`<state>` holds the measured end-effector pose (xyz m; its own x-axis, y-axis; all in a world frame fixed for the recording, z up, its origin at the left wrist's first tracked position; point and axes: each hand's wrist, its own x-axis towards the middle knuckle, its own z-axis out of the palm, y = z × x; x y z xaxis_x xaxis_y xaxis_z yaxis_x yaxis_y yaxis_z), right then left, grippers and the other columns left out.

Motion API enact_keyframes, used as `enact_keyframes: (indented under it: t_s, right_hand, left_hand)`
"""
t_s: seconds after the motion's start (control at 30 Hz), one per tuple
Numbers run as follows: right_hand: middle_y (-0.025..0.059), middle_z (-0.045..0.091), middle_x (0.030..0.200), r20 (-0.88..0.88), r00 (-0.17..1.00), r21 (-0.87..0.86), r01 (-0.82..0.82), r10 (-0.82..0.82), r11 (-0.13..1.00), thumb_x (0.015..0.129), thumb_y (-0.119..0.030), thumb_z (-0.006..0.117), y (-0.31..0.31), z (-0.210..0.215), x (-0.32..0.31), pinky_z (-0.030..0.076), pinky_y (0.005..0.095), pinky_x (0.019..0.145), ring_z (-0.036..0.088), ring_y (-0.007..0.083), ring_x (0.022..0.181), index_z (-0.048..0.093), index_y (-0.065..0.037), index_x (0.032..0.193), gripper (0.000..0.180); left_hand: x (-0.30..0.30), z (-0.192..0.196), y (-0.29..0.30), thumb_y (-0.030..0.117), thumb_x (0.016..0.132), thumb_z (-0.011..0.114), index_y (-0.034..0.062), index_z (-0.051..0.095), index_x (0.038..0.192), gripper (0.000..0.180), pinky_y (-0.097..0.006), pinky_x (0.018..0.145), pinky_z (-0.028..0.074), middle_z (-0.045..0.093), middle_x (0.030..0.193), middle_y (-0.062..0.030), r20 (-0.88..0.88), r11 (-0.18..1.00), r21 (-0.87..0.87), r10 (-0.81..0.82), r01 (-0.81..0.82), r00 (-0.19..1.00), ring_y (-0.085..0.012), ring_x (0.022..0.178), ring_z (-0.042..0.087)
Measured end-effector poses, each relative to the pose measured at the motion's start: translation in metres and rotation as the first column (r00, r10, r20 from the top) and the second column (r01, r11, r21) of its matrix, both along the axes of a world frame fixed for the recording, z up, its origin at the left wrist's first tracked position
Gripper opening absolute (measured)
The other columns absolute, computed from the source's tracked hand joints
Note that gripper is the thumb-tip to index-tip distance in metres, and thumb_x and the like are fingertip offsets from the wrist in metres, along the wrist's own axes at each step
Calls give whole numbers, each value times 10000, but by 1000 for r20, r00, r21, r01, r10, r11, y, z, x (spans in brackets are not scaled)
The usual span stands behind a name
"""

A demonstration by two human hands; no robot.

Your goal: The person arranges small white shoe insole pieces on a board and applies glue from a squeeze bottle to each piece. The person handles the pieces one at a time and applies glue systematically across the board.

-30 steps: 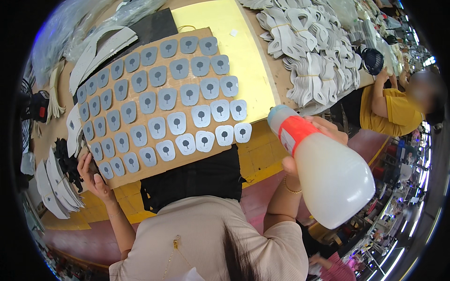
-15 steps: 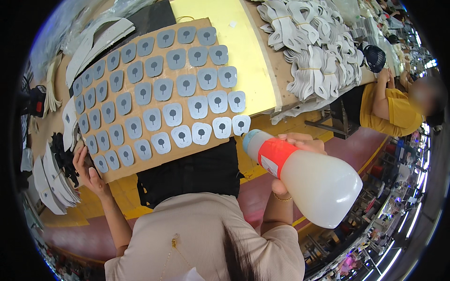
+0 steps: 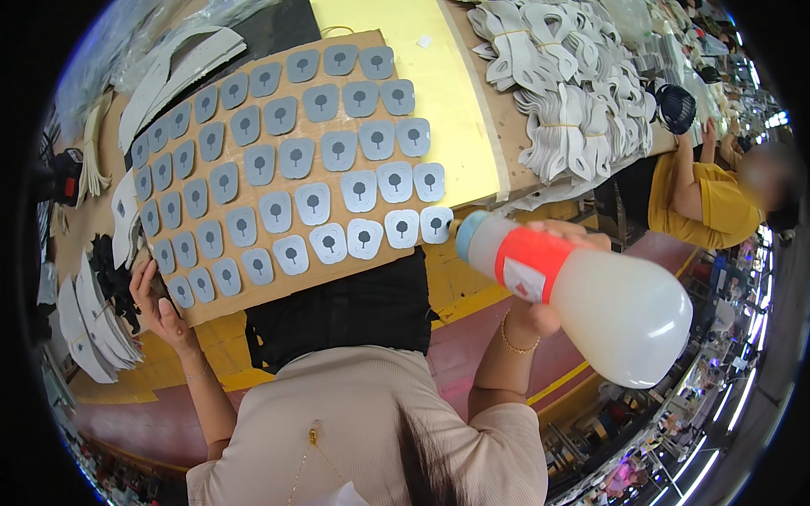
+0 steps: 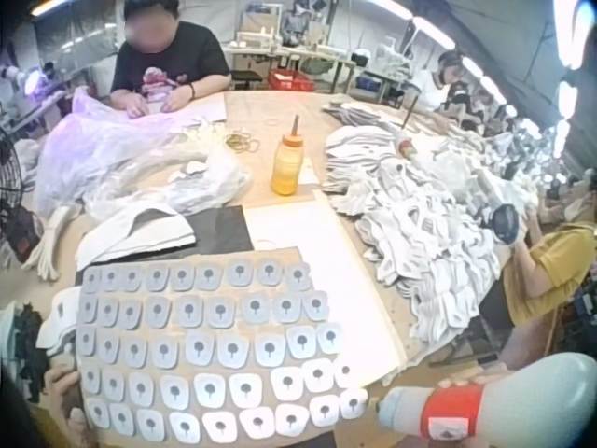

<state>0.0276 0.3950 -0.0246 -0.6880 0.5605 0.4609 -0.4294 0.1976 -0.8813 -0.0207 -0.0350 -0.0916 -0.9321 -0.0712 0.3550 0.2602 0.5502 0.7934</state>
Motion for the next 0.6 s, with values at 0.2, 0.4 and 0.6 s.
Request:
enact_keyframes:
  t_s: [0.2, 0.4, 0.6]
  right_hand:
    - [115, 551, 965, 109, 992, 172, 46, -66, 984, 606, -570, 774, 0, 1, -17, 492, 378, 799, 572, 229, 882, 455, -28, 1047, 768]
    - [106, 572, 958, 130, 990, 325, 3, -48, 946, 621, -537, 781, -6, -4, -21, 479, 352, 774, 576, 231, 873, 481, -25, 1117, 773]
    - [121, 556, 998, 160, 987, 687, -115, 5, 717, 629, -495, 792, 8, 9, -22, 489, 348, 776, 576, 239, 879, 511, -4, 1120, 748]
  left_hand:
    - [0, -1, -2, 517, 874, 462, -67, 510, 1176, 659, -407, 1006, 335, 397, 1233, -160, 5, 1000, 21, -1, 1, 1000, -279, 1177, 433]
    - [-1, -2, -1, 509, 875, 465, -63, 507, 1181, 650, -405, 1006, 334, 392, 1231, -159, -1, 999, 36, -14, 14, 1000, -279, 1181, 427]
    - [0, -2, -2, 500, 880, 462, -60, 508, 1183, 638, -410, 1008, 332, 392, 1228, -161, -5, 999, 36, -11, 12, 1000, -283, 1183, 424]
